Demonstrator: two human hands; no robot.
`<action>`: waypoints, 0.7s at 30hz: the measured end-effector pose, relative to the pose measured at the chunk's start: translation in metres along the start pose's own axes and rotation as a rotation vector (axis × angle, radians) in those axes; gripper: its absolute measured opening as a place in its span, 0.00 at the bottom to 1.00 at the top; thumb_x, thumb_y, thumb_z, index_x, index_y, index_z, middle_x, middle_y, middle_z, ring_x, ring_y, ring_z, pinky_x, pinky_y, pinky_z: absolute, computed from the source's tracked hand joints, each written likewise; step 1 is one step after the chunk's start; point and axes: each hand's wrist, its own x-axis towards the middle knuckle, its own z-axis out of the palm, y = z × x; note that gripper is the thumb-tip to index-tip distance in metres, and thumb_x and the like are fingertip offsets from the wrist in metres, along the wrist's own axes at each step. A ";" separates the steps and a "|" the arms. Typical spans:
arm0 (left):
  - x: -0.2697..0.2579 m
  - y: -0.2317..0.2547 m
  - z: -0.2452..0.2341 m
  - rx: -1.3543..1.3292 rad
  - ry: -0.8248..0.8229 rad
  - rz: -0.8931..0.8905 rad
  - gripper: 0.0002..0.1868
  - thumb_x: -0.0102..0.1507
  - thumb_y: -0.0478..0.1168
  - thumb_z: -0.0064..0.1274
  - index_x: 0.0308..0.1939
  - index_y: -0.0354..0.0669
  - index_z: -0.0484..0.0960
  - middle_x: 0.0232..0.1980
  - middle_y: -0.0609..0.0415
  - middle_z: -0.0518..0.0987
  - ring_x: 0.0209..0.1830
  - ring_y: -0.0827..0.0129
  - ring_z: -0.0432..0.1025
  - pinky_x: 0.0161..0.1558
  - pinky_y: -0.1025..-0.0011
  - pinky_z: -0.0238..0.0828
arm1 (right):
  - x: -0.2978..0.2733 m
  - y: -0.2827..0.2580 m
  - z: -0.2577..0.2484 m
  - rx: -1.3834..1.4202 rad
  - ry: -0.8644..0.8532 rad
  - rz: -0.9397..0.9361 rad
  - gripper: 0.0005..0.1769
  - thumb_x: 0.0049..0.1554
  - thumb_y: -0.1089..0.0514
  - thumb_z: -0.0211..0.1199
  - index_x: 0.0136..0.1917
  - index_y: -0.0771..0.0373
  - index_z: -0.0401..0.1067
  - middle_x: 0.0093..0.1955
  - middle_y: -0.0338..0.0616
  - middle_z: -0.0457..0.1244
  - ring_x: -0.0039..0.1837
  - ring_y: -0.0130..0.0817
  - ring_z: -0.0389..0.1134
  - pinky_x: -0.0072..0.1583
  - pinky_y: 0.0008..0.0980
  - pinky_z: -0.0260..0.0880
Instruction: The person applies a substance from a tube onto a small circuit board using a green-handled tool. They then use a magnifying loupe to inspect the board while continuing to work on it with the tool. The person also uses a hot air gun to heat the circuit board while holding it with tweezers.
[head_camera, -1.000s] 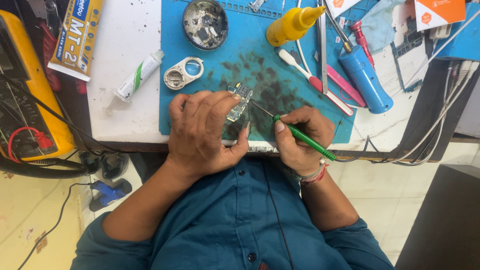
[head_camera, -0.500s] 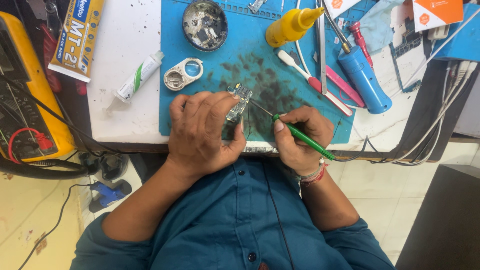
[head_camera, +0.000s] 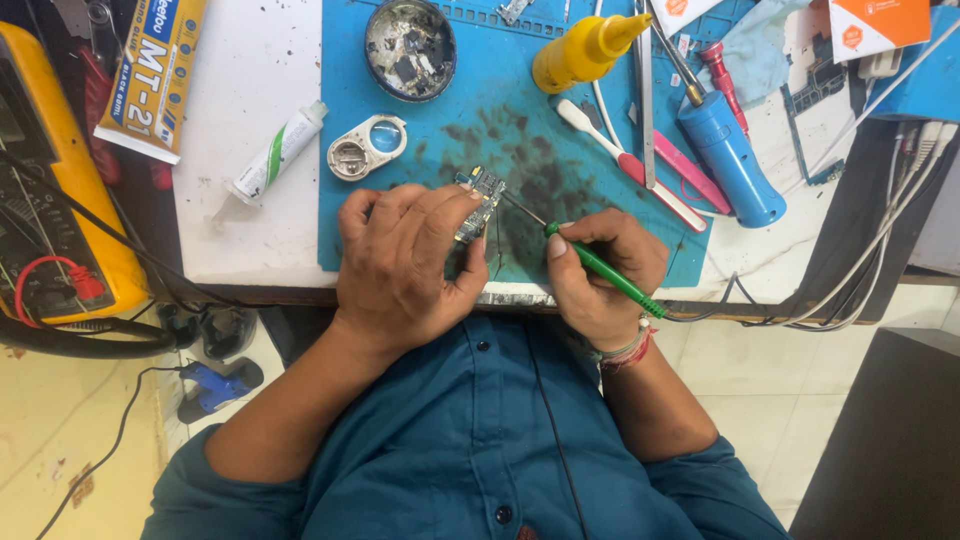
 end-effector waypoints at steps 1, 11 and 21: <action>0.000 0.000 0.000 0.000 0.001 0.000 0.24 0.65 0.41 0.62 0.62 0.44 0.71 0.59 0.56 0.80 0.58 0.62 0.71 0.60 0.58 0.57 | 0.000 0.000 0.000 -0.003 0.002 0.000 0.05 0.59 0.69 0.66 0.46 0.69 0.70 0.38 0.41 0.66 0.38 0.22 0.65 0.40 0.20 0.62; 0.000 0.000 0.000 0.002 0.003 0.004 0.24 0.64 0.40 0.62 0.62 0.43 0.71 0.59 0.56 0.80 0.58 0.63 0.72 0.61 0.58 0.57 | 0.001 -0.003 0.001 -0.006 -0.001 0.013 0.04 0.58 0.70 0.66 0.45 0.69 0.71 0.37 0.40 0.66 0.36 0.21 0.63 0.38 0.20 0.60; 0.000 0.001 0.000 0.006 0.009 0.007 0.24 0.64 0.41 0.62 0.62 0.44 0.71 0.59 0.56 0.80 0.58 0.63 0.72 0.61 0.59 0.57 | 0.000 -0.004 0.000 -0.036 -0.001 -0.009 0.04 0.58 0.69 0.66 0.45 0.69 0.72 0.37 0.40 0.66 0.36 0.22 0.63 0.40 0.22 0.60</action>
